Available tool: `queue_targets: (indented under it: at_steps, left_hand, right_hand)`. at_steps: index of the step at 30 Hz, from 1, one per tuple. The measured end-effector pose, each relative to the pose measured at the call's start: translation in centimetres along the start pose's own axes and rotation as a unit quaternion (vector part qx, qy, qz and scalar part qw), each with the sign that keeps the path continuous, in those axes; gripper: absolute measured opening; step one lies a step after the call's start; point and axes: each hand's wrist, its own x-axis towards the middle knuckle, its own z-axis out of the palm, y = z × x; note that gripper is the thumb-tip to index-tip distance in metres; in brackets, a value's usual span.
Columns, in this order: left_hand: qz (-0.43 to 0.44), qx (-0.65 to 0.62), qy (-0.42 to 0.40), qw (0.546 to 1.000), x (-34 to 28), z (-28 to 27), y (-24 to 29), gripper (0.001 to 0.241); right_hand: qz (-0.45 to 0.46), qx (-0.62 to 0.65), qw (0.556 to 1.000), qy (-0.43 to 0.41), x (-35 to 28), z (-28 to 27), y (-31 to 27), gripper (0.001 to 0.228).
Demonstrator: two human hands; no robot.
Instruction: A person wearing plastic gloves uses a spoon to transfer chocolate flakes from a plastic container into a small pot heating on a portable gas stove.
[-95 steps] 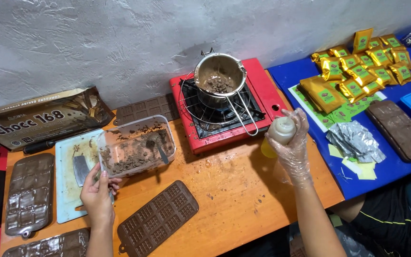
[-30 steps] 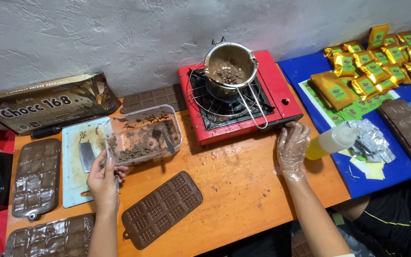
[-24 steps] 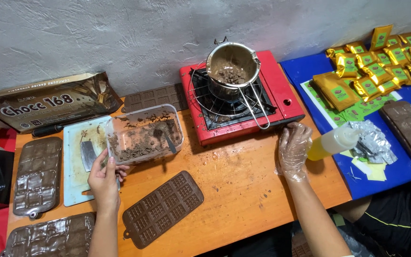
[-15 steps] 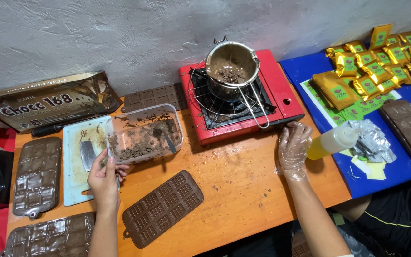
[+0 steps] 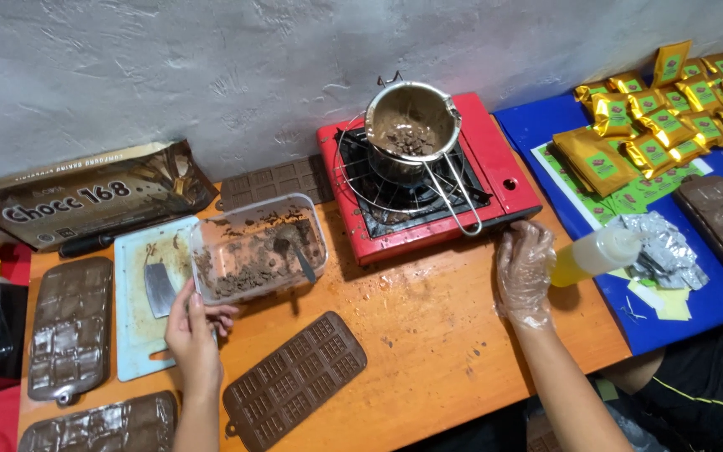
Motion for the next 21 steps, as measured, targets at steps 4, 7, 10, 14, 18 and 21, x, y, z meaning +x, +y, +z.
queue_targets:
  at_steps: [4, 7, 10, 14, 18, 21]
  left_hand:
    - [-0.002, -0.012, -0.008, 1.000, 0.4, 0.2, -0.7, 0.041]
    - [0.016, -0.010, -0.025, 1.000, 0.5, -0.4, -1.2, 0.044]
    - [0.037, -0.002, -0.044, 0.998, 0.1, -0.2, -1.2, 0.045]
    - [0.032, 0.030, -0.027, 0.999, -1.0, 0.6, -0.5, 0.044]
    - [0.022, 0.033, -0.043, 0.998, -0.5, 0.4, -2.2, 0.046]
    - [0.035, 0.058, -0.048, 0.997, -0.3, 0.3, -2.6, 0.050]
  right_hand:
    - [-0.014, 0.044, 0.998, -0.035, 0.7, -1.7, -0.7, 0.014]
    - [-0.003, 0.056, 0.997, -0.060, 0.4, -1.7, -0.8, 0.019]
    - [-0.028, 0.051, 0.998, -0.038, 0.4, -1.8, -1.1, 0.018]
    - [-0.036, 0.097, 0.994, -0.040, 0.3, -2.2, -1.0, 0.019]
    - [-0.033, 0.118, 0.992, -0.040, 0.3, -2.6, -0.8, 0.019]
    - [0.011, 0.108, 0.991, -0.074, 0.3, -1.9, -0.5, 0.023]
